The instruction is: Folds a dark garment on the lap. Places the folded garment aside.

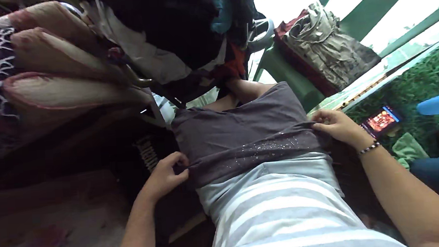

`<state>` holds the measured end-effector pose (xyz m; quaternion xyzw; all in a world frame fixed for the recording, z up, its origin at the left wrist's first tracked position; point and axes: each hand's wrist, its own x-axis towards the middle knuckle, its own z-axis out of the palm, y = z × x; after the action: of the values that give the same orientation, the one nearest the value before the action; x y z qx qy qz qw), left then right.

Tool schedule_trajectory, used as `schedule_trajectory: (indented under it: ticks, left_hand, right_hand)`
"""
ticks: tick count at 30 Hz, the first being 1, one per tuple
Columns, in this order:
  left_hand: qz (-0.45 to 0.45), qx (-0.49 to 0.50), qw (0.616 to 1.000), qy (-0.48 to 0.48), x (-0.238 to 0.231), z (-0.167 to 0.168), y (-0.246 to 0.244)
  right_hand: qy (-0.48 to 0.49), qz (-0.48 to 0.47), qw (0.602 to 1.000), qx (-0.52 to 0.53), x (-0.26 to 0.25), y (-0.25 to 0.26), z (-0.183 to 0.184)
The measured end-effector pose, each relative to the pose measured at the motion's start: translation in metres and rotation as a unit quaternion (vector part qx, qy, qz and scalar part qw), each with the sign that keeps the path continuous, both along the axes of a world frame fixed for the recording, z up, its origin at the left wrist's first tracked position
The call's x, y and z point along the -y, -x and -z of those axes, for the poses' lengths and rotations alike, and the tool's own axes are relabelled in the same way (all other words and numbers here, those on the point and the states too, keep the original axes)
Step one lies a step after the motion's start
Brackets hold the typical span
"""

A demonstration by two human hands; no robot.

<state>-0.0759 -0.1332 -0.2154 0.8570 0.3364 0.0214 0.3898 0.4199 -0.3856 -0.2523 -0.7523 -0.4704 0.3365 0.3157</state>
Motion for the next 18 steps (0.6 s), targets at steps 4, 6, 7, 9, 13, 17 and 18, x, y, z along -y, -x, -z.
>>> schedule_trajectory:
  ticks: [4, 6, 7, 9, 13, 17, 18]
  left_hand:
    - [-0.016, -0.028, 0.999, 0.001, -0.003, -0.013, -0.006]
    - [-0.016, -0.041, 0.999, 0.003, -0.007, -0.013, -0.007]
    - [-0.012, -0.047, 0.999, 0.002, -0.009, -0.014, -0.008]
    - [0.001, -0.041, 0.999, -0.022, -0.012, -0.015, -0.011]
    - [-0.008, 0.052, 0.99, -0.132, 0.0, -0.015, -0.031]
    - [-0.019, 0.045, 0.972, -0.229, 0.038, 0.021, -0.064]
    - [-0.016, 0.027, 0.967, -0.251, 0.044, 0.038, -0.067]
  right_hand:
    - [-0.051, -0.006, 0.999, 0.015, 0.002, -0.005, -0.005]
    - [-0.062, -0.003, 0.998, 0.029, 0.002, -0.005, -0.003]
    - [-0.064, 0.002, 0.997, 0.043, 0.0, -0.003, -0.001]
    - [-0.064, 0.034, 0.993, 0.091, -0.005, 0.003, 0.001]
    - [-0.111, 0.111, 0.969, 0.188, -0.013, 0.029, -0.007]
    - [-0.088, 0.085, 0.971, 0.203, -0.019, 0.063, 0.012]
    - [-0.055, 0.077, 0.979, 0.179, -0.02, 0.066, 0.024]
